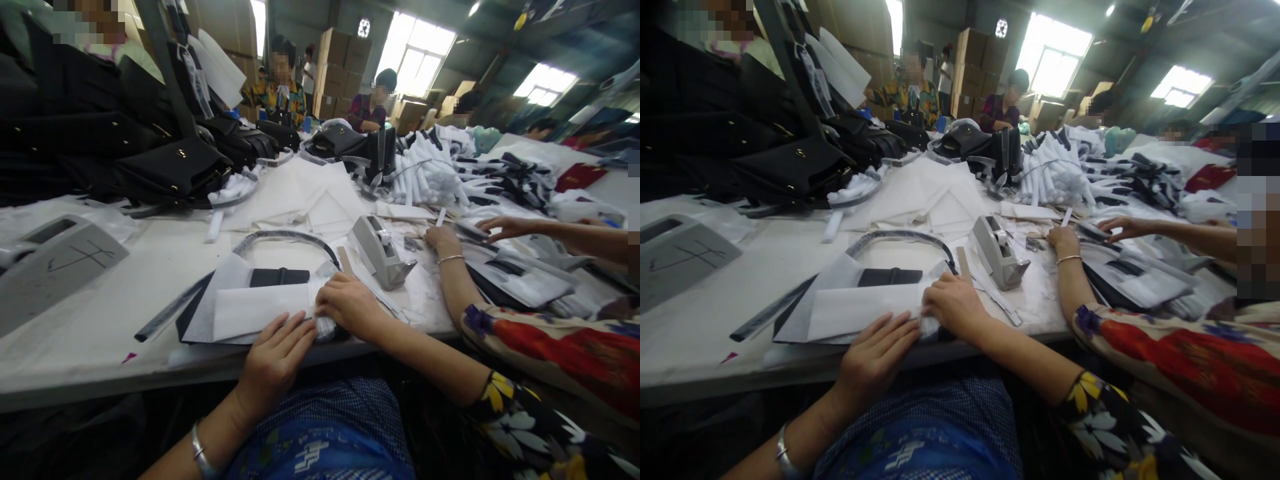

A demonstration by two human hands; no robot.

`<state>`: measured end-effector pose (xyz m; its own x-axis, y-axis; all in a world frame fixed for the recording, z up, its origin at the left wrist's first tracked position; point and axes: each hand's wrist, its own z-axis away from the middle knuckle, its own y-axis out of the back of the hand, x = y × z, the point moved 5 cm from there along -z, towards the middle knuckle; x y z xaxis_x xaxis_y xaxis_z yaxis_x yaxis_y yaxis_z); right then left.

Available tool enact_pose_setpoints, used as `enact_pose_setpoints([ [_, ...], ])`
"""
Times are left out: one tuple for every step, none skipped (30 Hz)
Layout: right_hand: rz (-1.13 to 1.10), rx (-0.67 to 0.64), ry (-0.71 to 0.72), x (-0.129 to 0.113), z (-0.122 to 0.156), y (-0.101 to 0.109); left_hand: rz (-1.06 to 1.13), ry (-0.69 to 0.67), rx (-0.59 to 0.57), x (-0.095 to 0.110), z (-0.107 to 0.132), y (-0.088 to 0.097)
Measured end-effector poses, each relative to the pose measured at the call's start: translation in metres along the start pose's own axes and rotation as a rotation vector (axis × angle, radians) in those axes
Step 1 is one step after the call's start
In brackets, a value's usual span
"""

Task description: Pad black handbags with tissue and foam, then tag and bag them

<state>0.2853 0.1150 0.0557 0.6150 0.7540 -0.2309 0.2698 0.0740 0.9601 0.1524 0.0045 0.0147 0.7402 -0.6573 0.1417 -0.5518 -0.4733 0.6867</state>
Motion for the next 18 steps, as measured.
enact_pose_setpoints([
  [-0.041, -0.038, -0.032, 0.002, -0.002, -0.001, 0.003, 0.015, -0.007, 0.0, -0.001, 0.0],
  [-0.081, -0.072, -0.063, 0.005, -0.003, -0.003, 0.002, 0.03, -0.016, 0.0, -0.001, 0.0],
  [-0.117, -0.099, -0.092, 0.007, -0.005, -0.004, -0.003, 0.043, -0.025, 0.0, -0.002, 0.0],
  [-0.147, -0.118, -0.115, 0.009, -0.006, -0.004, -0.014, 0.051, -0.029, 0.0, -0.003, 0.0],
  [-0.175, -0.134, -0.13, 0.011, -0.006, -0.005, -0.029, 0.052, -0.033, 0.001, -0.004, 0.0],
  [-0.199, -0.141, -0.14, 0.013, -0.007, -0.005, -0.047, 0.049, -0.036, 0.001, -0.005, 0.001],
  [-0.222, -0.143, -0.147, 0.014, -0.007, -0.005, -0.062, 0.042, -0.044, 0.001, -0.006, 0.001],
  [-0.243, -0.14, -0.156, 0.014, -0.007, -0.005, -0.074, 0.033, -0.057, 0.002, -0.007, 0.001],
  [-0.264, -0.136, -0.169, 0.015, -0.007, -0.006, -0.08, 0.025, -0.073, 0.002, -0.008, 0.001],
  [-0.283, -0.129, -0.186, 0.015, -0.006, -0.006, -0.082, 0.019, -0.089, 0.002, -0.009, 0.001],
  [-0.302, -0.118, -0.207, 0.015, -0.006, -0.006, -0.082, 0.018, -0.107, 0.002, -0.009, 0.0],
  [-0.321, -0.101, -0.23, 0.015, -0.005, -0.007, -0.082, 0.022, -0.121, 0.003, -0.01, 0.0],
  [-0.34, -0.081, -0.25, 0.015, -0.004, -0.008, -0.084, 0.032, -0.136, 0.003, -0.011, -0.001],
  [-0.357, -0.056, -0.267, 0.015, -0.003, -0.009, -0.085, 0.044, -0.149, 0.003, -0.012, -0.001],
  [-0.368, -0.029, -0.278, 0.016, -0.002, -0.01, -0.085, 0.057, -0.165, 0.003, -0.013, -0.002],
  [-0.371, -0.002, -0.282, 0.016, -0.001, -0.01, -0.083, 0.07, -0.181, 0.003, -0.014, -0.003],
  [-0.37, 0.022, -0.279, 0.018, 0.0, -0.009, -0.079, 0.082, -0.194, 0.003, -0.014, -0.004],
  [-0.368, 0.047, -0.269, 0.021, 0.002, -0.007, -0.075, 0.091, -0.203, 0.004, -0.015, -0.004],
])
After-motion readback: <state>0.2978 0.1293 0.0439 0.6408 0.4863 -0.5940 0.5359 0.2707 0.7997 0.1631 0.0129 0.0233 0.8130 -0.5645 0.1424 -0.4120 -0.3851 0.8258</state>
